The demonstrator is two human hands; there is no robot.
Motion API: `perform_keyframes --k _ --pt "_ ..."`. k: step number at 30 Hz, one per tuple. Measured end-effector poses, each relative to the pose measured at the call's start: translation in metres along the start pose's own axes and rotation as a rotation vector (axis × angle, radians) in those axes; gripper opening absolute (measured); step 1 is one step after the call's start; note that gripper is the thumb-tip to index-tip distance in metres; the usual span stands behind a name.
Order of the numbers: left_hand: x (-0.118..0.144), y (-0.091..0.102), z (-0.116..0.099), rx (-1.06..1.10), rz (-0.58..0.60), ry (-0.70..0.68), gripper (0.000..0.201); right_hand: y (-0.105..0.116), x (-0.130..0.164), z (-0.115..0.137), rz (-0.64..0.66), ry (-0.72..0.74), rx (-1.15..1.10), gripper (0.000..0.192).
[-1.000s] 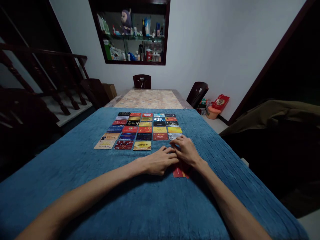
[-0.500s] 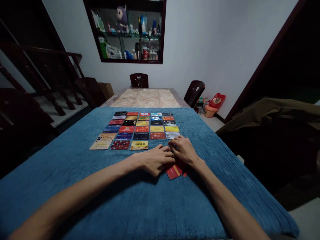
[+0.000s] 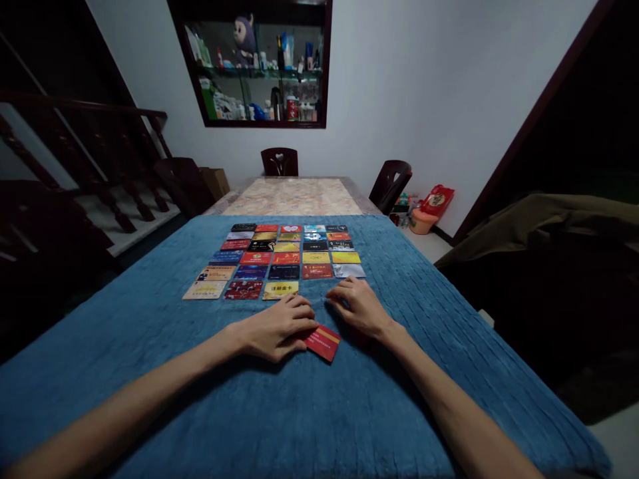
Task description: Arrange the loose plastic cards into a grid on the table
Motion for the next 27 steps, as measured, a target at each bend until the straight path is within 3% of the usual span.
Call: perform_keyframes --k 12,20,27 --pt "0.018 0.009 0.021 0.265 -0.185 0.186 0.034 0.011 0.009 0.041 0.113 0.126 -0.287 0.027" --pt "0.027 0.005 0.039 0.288 -0.216 0.306 0.033 0.003 0.012 0.04 0.087 0.121 -0.253 0.022" --pt "0.033 0.006 0.047 0.273 -0.232 0.325 0.03 -0.004 0.011 0.031 0.055 0.104 -0.188 0.027"
Point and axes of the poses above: each hand's wrist, its own x-axis away from the middle knuckle, its own y-axis out of the back of the hand, z = x × y, the point moved 6 cm from there along -x, towards the middle knuckle, and after that the axes turned 9 degrees about -y, right-handed, at the moved point
